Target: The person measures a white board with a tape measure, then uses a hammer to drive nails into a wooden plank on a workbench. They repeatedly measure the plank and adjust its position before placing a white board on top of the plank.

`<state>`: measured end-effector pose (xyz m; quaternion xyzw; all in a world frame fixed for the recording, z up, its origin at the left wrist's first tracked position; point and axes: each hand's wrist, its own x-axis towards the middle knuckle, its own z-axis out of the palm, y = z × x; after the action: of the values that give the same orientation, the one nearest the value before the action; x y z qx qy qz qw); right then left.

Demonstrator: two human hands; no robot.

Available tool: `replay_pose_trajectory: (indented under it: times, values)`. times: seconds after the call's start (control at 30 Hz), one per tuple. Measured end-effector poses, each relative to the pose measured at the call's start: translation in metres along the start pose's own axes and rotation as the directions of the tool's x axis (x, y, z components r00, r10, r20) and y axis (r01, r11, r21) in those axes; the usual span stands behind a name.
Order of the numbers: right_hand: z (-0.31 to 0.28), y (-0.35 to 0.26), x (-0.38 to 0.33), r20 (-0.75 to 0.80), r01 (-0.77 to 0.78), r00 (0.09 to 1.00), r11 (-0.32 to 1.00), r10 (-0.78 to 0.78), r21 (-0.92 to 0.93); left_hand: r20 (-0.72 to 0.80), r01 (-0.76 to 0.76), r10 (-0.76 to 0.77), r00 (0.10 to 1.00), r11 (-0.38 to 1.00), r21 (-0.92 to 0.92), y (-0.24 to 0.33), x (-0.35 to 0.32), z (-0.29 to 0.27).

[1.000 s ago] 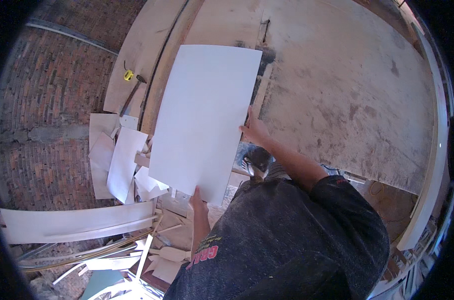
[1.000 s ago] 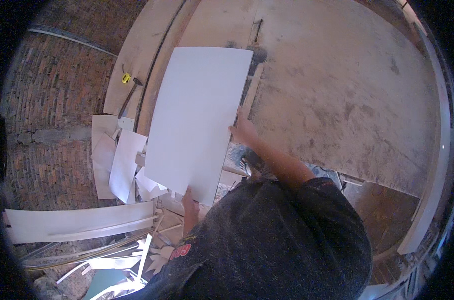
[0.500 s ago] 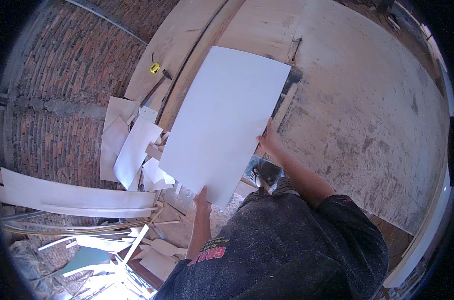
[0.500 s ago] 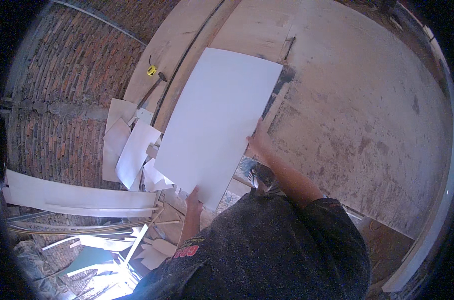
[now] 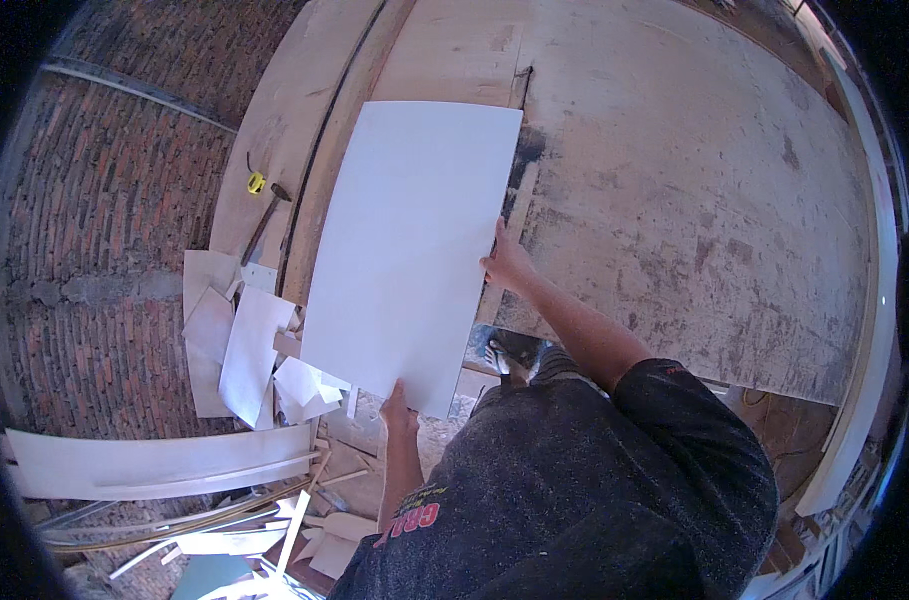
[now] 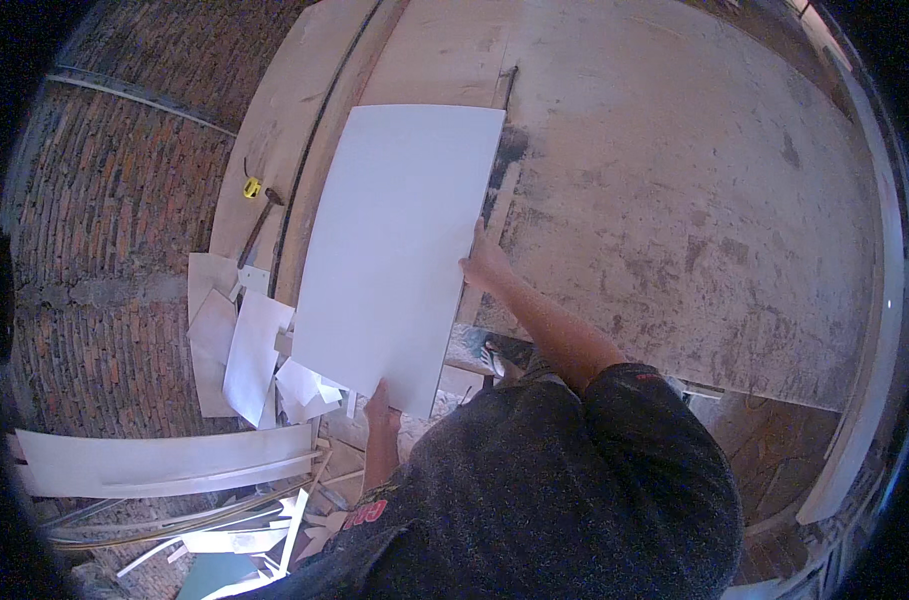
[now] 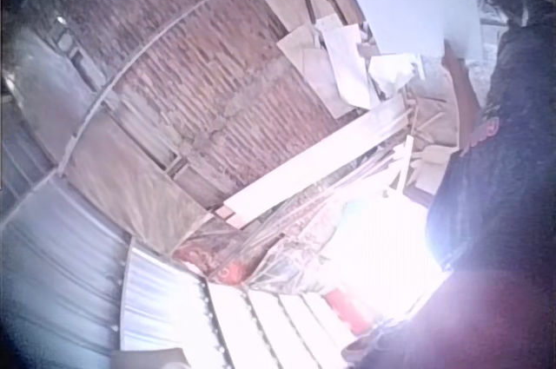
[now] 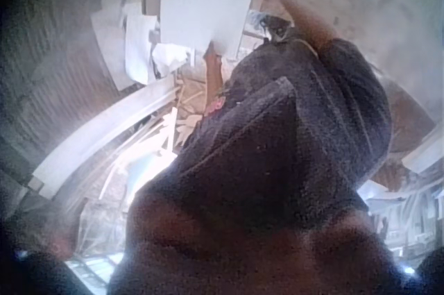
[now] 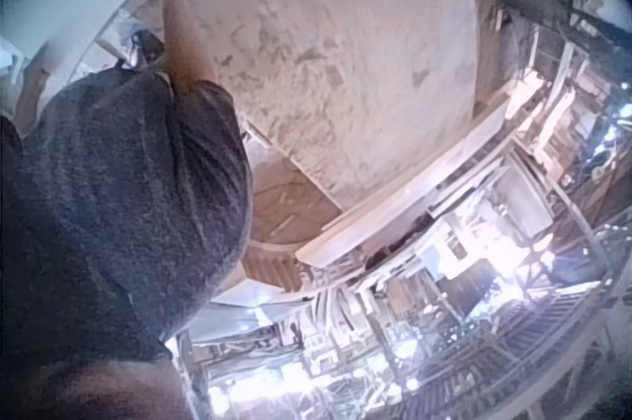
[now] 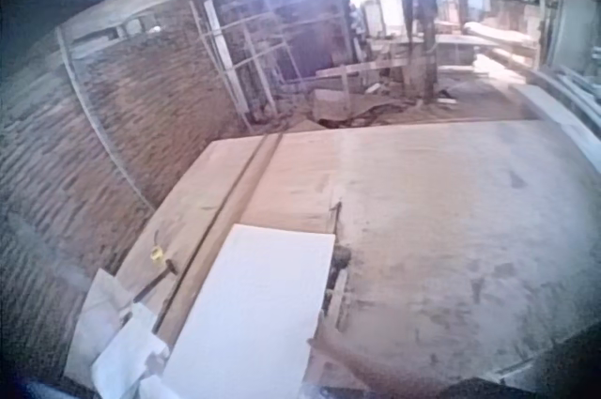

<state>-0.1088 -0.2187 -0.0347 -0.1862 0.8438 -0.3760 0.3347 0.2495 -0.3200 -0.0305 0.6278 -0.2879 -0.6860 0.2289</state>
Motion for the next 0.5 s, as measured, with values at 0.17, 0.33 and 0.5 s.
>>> replay_pose_trajectory:
  times: [0.17,0.33,0.5]
  values:
    - [-0.014,-0.014,-0.002,0.056,-0.055,0.997,0.984,0.046,0.168,-0.067,0.016,-0.014,0.998,1.000,0.022,0.004,-0.004,0.014]
    - [-0.011,-0.004,0.006,-0.010,-0.018,1.000,0.998,0.019,0.054,-0.059,0.024,-0.022,0.998,0.999,0.035,0.006,-0.002,0.018]
    - [-0.021,-0.018,0.004,0.052,-0.049,0.998,0.993,0.044,0.107,-0.083,0.044,-0.040,0.996,0.998,0.045,0.003,0.006,0.018]
